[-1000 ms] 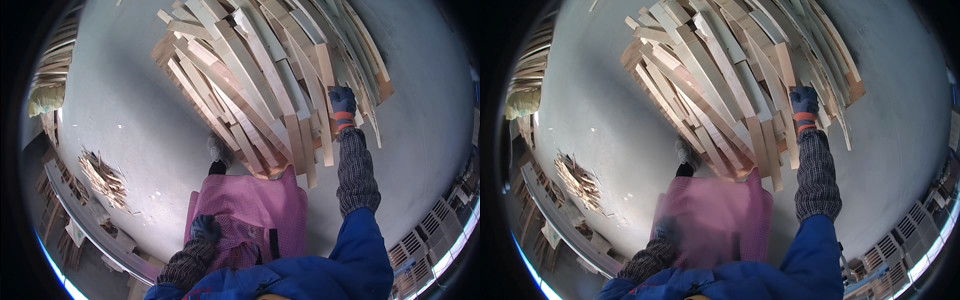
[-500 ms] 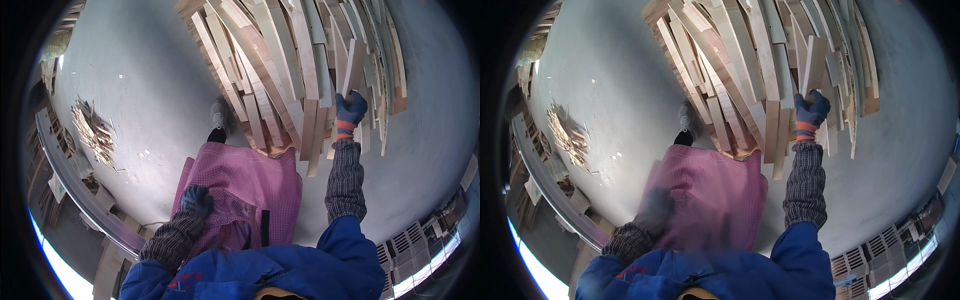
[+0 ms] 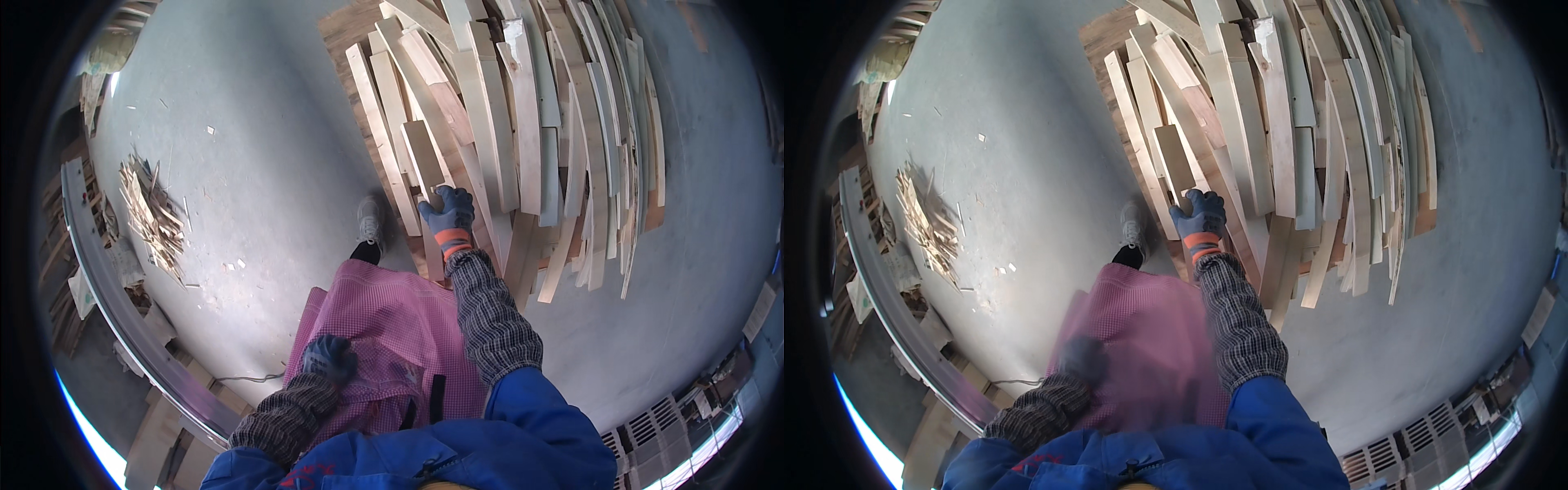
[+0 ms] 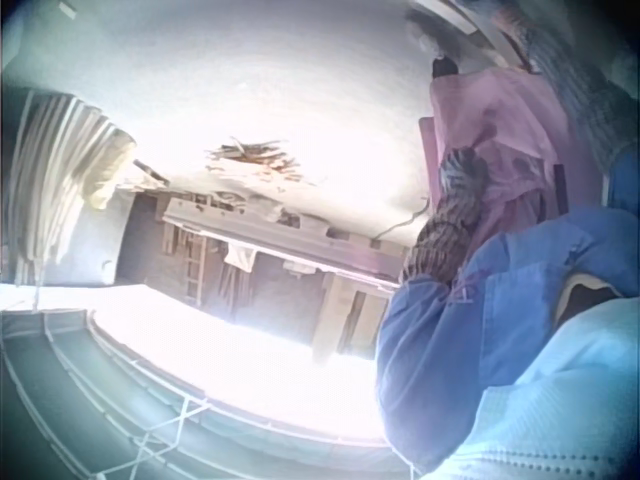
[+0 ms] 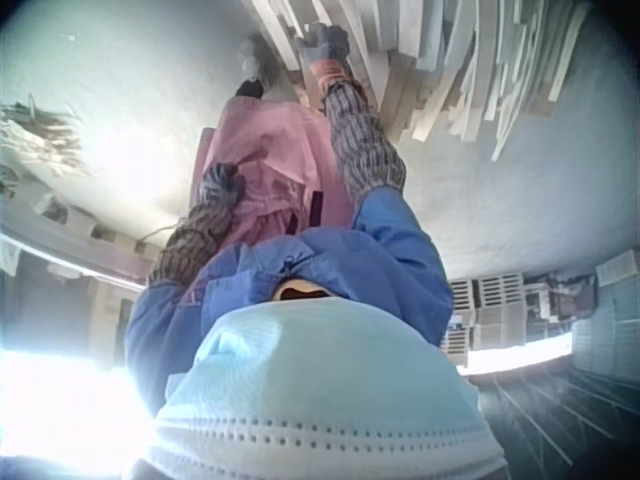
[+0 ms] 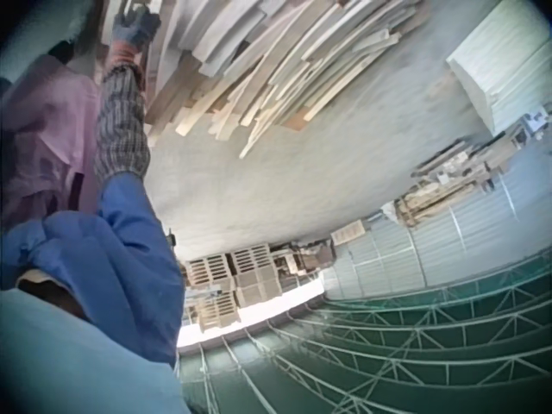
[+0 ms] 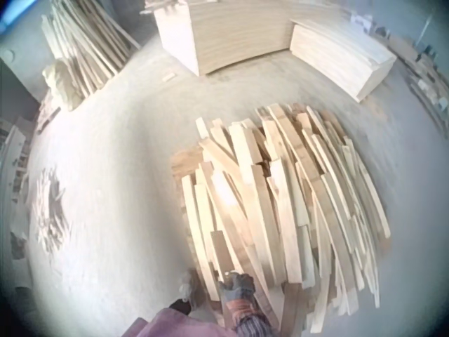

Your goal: The person feeds wooden planks into a table saw, cuts them, and stacks the cut pieces on a nearby pallet. The person repeats this process multiple times, handling each plank individually and arranging the cut pieces in a pile.

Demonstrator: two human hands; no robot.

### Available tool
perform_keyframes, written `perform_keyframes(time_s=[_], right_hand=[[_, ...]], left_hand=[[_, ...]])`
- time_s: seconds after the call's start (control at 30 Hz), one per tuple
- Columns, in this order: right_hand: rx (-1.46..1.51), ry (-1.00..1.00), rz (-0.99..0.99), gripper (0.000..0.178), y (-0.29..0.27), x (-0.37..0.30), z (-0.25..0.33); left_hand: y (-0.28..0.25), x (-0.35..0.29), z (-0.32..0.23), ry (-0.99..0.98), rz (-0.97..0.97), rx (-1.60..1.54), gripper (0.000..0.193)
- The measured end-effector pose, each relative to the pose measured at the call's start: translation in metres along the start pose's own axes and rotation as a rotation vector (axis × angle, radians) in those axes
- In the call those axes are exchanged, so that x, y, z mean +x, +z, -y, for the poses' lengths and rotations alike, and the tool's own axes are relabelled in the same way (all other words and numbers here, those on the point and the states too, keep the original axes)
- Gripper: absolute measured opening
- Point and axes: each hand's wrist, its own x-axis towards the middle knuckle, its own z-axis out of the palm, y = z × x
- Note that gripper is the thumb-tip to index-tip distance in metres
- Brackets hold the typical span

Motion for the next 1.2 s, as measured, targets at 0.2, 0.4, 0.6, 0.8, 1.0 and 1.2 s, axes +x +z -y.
perform_keyframes(time_s=[0.2, 0.4, 0.6, 0.8, 1.0, 1.2], right_hand=[[-0.032, -0.011, -0.006, 0.045, 0.052, 0.064, 0.032], [-0.269, 0.067, -0.055, 0.058, 0.092, 0.152, 0.063], [-0.568, -0.121, 0.179, 0.054, 0.103, 0.137, 0.051], [-0.383, -0.184, 0.164, 0.033, 0.066, 0.122, 0.053], [-0.225, 0.204, 0.321, 0.034, -0.047, -0.006, 0.043], [-0.262, 0.727, 0.21, 0.046, -0.207, -0.155, 0.046]], left_hand=[[-0.015, 0.0, 0.01, -0.012, 0.056, -0.074, 0.031], [-0.013, -0.003, 0.031, 0.133, -0.108, -0.185, 0.029], [-0.025, -0.003, 0.034, 0.171, -0.234, -0.278, 0.028], [-0.04, -0.004, 0.04, 0.155, -0.225, -0.288, 0.029], [-0.072, 0.007, 0.041, 0.094, -0.161, -0.237, 0.032], [-0.121, 0.018, 0.076, 0.175, -0.036, -0.179, 0.047]])
